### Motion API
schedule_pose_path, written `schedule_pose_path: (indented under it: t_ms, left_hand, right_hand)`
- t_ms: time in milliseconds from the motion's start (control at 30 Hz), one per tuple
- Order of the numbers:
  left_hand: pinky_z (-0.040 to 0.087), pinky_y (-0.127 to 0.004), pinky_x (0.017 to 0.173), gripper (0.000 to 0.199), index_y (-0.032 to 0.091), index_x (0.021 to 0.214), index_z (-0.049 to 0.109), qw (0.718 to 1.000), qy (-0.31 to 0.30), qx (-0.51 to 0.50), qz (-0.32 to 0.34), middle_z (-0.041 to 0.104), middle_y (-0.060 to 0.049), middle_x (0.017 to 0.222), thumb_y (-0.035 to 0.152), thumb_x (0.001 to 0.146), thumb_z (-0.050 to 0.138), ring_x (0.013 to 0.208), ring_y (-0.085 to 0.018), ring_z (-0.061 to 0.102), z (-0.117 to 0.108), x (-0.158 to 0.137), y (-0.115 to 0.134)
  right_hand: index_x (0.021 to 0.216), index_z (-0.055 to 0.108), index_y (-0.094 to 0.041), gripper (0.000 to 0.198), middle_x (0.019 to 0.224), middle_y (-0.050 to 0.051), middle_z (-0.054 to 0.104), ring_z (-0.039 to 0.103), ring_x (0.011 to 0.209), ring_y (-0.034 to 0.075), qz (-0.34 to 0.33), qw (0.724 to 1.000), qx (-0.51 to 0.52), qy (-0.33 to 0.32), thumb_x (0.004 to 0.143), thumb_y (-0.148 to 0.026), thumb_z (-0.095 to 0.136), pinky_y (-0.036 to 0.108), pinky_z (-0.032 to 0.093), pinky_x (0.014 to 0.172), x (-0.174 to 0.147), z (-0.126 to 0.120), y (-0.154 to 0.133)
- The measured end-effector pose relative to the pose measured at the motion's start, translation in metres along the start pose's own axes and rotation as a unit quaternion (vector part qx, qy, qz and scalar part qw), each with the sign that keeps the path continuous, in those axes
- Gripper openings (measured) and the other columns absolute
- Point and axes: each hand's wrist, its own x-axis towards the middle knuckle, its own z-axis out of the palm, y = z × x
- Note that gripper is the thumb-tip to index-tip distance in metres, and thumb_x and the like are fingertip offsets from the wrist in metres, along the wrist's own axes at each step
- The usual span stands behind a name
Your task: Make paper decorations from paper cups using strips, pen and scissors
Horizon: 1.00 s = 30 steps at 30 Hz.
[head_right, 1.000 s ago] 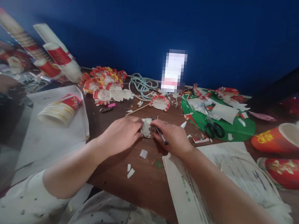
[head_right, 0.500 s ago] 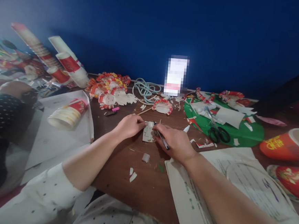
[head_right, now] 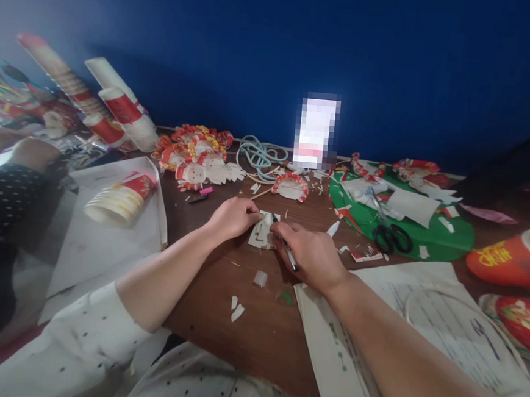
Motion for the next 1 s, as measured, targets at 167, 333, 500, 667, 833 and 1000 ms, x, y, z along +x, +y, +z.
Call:
schedule_pose_path:
  t_ms: [167, 333, 500, 667, 833, 1000]
  left_hand:
    - [0.047, -0.03, 0.074, 0.02, 0.022, 0.084, 0.075, 1.0, 0.002, 0.007, 0.004, 0.075, -0.006, 0.089, 0.037, 0.085, 0.061, 0.084, -0.021, 0.066, -0.001, -0.001, 0.0]
    - [0.047, -0.029, 0.073, 0.022, 0.021, 0.082, 0.074, 1.0, 0.002, 0.01, 0.016, 0.075, -0.005, 0.087, 0.036, 0.086, 0.059, 0.082, -0.021, 0.066, 0.0, -0.001, -0.002]
    - [0.047, -0.029, 0.075, 0.022, 0.022, 0.084, 0.075, 1.0, 0.004, 0.013, 0.016, 0.075, -0.006, 0.089, 0.036, 0.087, 0.059, 0.084, -0.021, 0.066, 0.001, -0.002, -0.002]
    - [0.047, -0.029, 0.074, 0.022, 0.022, 0.083, 0.075, 1.0, 0.006, 0.01, 0.009, 0.075, -0.005, 0.091, 0.037, 0.086, 0.059, 0.086, -0.022, 0.067, 0.0, -0.003, -0.001]
    - [0.047, -0.03, 0.074, 0.022, 0.022, 0.083, 0.074, 1.0, 0.01, 0.011, 0.009, 0.075, -0.006, 0.091, 0.038, 0.086, 0.059, 0.087, -0.022, 0.067, 0.001, -0.004, -0.001]
    - [0.047, -0.029, 0.076, 0.02, 0.023, 0.085, 0.073, 1.0, 0.013, 0.011, 0.007, 0.075, -0.005, 0.093, 0.038, 0.087, 0.06, 0.089, -0.022, 0.067, 0.001, -0.005, -0.001]
  right_hand:
    - [0.116, 0.062, -0.024, 0.027, 0.109, 0.004, 0.074, 0.07, 0.08, 0.018, 0.015, 0.999, -0.043, -0.013, 0.099, -0.034, 0.043, 0.027, 0.034, 0.056, 0.001, -0.001, -0.009]
    - [0.117, 0.061, -0.025, 0.026, 0.109, 0.004, 0.074, 0.07, 0.077, 0.018, 0.03, 0.997, -0.071, 0.006, 0.098, -0.034, 0.045, 0.028, 0.03, 0.053, -0.001, 0.001, -0.015]
    - [0.118, 0.062, -0.026, 0.026, 0.11, 0.003, 0.073, 0.069, 0.075, 0.017, 0.047, 0.995, -0.083, 0.021, 0.099, -0.032, 0.046, 0.029, 0.029, 0.053, -0.002, 0.004, -0.019]
    - [0.119, 0.062, -0.026, 0.027, 0.111, 0.003, 0.073, 0.068, 0.076, 0.017, 0.046, 0.995, -0.087, 0.026, 0.099, -0.032, 0.046, 0.029, 0.029, 0.053, -0.002, 0.007, -0.02]
    - [0.118, 0.063, -0.027, 0.025, 0.111, 0.003, 0.073, 0.068, 0.075, 0.016, 0.045, 0.995, -0.09, 0.025, 0.099, -0.031, 0.046, 0.029, 0.03, 0.054, -0.001, 0.006, -0.021]
    - [0.119, 0.063, -0.027, 0.026, 0.11, 0.002, 0.073, 0.069, 0.08, 0.017, 0.041, 0.996, -0.074, 0.015, 0.099, -0.031, 0.047, 0.028, 0.033, 0.056, -0.001, 0.005, -0.02]
